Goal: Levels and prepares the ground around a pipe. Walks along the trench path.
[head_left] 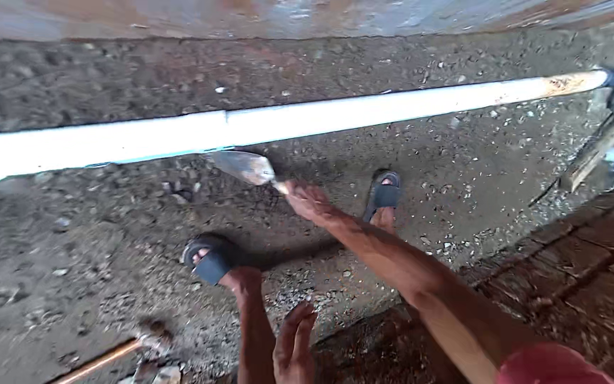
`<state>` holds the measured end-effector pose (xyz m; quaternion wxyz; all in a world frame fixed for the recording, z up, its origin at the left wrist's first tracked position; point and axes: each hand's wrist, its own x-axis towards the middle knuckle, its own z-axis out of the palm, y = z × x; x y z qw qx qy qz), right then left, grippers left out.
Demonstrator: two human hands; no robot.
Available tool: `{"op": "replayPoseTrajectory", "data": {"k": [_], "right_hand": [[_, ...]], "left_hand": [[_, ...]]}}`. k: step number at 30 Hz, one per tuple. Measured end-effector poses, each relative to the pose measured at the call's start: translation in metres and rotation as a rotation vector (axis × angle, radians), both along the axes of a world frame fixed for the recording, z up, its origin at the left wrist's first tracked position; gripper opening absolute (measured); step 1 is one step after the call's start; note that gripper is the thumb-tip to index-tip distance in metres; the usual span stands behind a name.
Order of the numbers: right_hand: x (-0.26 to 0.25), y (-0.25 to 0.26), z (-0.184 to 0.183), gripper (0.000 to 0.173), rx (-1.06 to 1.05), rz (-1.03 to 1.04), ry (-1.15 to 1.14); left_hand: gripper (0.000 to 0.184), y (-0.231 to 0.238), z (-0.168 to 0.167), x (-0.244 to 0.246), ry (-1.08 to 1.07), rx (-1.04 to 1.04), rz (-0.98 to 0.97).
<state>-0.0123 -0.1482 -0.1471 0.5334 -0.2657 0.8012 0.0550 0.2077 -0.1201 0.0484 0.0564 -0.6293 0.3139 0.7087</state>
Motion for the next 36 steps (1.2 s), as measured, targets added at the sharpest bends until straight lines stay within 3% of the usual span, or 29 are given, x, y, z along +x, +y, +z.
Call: {"op": "replayPoseTrajectory", "data": {"k": [2,4,5,9,12,14,16,17,19,20,22,26,29,32,36], "right_hand": [[-0.058,0.086,-0.005,0.047,0.078,-0.037,0.055],[-0.062,0.190,-0.010,0.041,-0.023,-0.248,0.377],[-0.062,0.210,-0.007,0.040,-0.078,-0.382,0.541],[-0.150,0.098,0.133,0.039,0.402,-0.649,0.126],[-0.160,0.091,0.157,0.032,0.326,-0.790,0.140],[-0.144,0.120,0.148,0.031,0.188,-0.919,0.378],[-0.160,0.139,0.152,0.040,0.266,-1.073,0.189],[-0.157,0.172,0.135,0.041,0.157,-1.134,0.100],[-0.130,0.274,0.038,0.040,-0.522,-1.303,-0.040],[-0.123,0.270,0.005,0.037,-0.484,-1.506,-0.152],[-0.092,0.193,-0.016,0.030,-0.238,-1.706,-0.180],[0.038,0.038,-0.009,0.048,-0.024,-1.394,-0.341],[0.134,-0.050,0.031,0.053,0.103,-1.077,-0.463],[0.186,-0.118,0.119,0.051,0.133,-0.731,-0.455],[0.182,-0.150,0.248,0.057,0.001,0.097,-0.146]], "left_hand": [[0.032,0.015,-0.004,-0.004,0.012,0.017,-0.015],[0.030,0.031,-0.005,-0.009,0.040,0.041,-0.071],[0.031,0.037,-0.006,-0.015,0.061,0.046,-0.100],[0.032,0.055,-0.003,-0.048,0.156,0.064,-0.143],[0.033,0.057,0.000,-0.063,0.126,0.062,-0.182],[0.035,0.056,0.003,-0.075,0.062,0.055,-0.212],[0.034,0.053,0.006,-0.082,0.040,0.060,-0.233],[0.033,0.052,0.010,-0.082,0.026,0.075,-0.244],[0.032,0.047,0.017,-0.081,-0.006,0.138,-0.249],[0.032,0.043,0.018,-0.076,-0.019,0.156,-0.238],[0.032,0.046,0.014,-0.052,-0.006,0.138,-0.206],[0.036,0.035,0.002,-0.011,0.023,0.150,-0.176],[0.035,0.012,0.006,0.018,-0.004,0.090,-0.117],[0.034,-0.008,0.021,0.047,-0.091,0.042,-0.105],[0.037,-0.059,0.098,0.079,0.016,-0.043,-0.125]]}}
